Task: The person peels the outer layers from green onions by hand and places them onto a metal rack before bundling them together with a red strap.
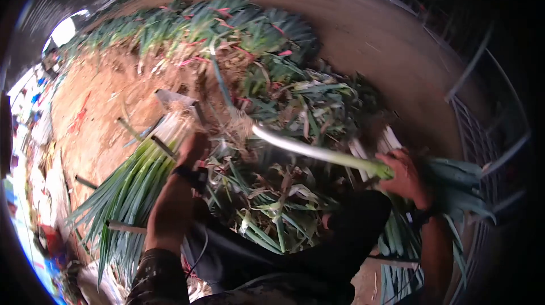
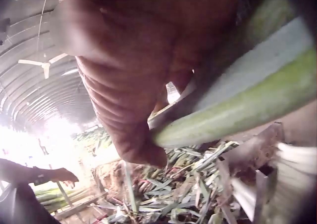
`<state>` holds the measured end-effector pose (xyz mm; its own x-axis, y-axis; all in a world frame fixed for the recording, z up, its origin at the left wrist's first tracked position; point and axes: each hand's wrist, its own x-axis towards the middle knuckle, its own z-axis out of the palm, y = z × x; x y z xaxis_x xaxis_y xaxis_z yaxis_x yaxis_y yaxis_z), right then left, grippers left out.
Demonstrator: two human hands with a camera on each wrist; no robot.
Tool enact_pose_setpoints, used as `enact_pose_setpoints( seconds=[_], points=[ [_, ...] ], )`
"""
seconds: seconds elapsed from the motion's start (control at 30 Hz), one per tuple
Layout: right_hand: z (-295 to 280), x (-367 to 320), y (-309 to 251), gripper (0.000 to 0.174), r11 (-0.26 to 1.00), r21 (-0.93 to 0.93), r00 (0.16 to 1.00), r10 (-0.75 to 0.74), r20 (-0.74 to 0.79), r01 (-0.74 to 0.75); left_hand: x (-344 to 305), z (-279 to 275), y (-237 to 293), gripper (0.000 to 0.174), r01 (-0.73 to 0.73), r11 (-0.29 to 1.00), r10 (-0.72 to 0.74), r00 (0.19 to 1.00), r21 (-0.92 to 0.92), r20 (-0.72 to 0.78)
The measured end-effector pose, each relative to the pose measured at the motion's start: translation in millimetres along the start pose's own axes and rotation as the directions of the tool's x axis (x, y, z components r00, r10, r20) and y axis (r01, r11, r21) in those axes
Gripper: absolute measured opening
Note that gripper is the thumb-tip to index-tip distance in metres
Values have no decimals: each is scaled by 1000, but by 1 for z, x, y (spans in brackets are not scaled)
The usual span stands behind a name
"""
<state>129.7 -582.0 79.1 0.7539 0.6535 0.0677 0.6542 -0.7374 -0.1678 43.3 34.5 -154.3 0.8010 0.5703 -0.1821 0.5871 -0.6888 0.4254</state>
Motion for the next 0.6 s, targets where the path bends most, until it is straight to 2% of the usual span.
enact_pose_setpoints(
  seconds=[0.03, 0.07, 0.1, 0.13, 0.17, 0.23, 0.27, 0.33, 0.37, 0.47, 0.5, 0.6],
  points=[
    [-4, 3, 10, 62, 997, 19, 997, 71, -9, -71, -8, -6, -11, 29, -157, 987, 150, 973, -23, -176],
    [-15, -21, 32, 63, 977, 23, 977, 211, -26, -211, -20, -18, 10, 27, -106, 981, 81, 985, -161, -149],
    [-13, -28, 56, 64, 974, -33, 971, 220, -98, -224, -36, -30, 33, 26, -48, 955, 12, 992, -294, -122],
    [-16, -39, 75, 65, 968, -91, 962, 217, -167, -234, -3, -9, -1, 30, -221, 962, 195, 967, -162, -161],
    [-31, -49, 80, 66, 913, -51, 907, 392, -154, -404, 29, 12, -35, 34, -381, 924, 370, 908, -20, -195],
    [-55, -58, 81, 67, 738, 28, 732, 672, -112, -674, 26, 9, -24, 38, -312, 943, 302, 949, -120, -90],
    [-59, -68, 93, 67, 730, 11, 718, 675, -167, -683, 20, 4, -18, 38, -219, 950, 211, 976, -224, -61],
    [-61, -98, 140, 68, 716, -22, 693, 668, -273, -698, 22, 7, -9, 39, -214, 937, 206, 977, -277, -58],
    [-58, -115, 165, 67, 713, -1, 687, 675, -268, -701, 22, 8, -4, 40, -210, 930, 202, 978, -303, -56],
    [-67, -139, 147, 68, 580, 181, 567, 815, -122, -794, 20, 12, 11, 41, -176, 908, 201, 979, -380, 27],
    [-58, -149, 153, 67, 594, 158, 582, 804, -119, -789, 30, 23, 3, 42, -196, 908, 204, 979, -370, -17],
    [-19, -182, 184, 64, 677, 18, 669, 731, -134, -736, 35, 26, 3, 43, -241, 903, 275, 960, -355, 47]
  ],
)
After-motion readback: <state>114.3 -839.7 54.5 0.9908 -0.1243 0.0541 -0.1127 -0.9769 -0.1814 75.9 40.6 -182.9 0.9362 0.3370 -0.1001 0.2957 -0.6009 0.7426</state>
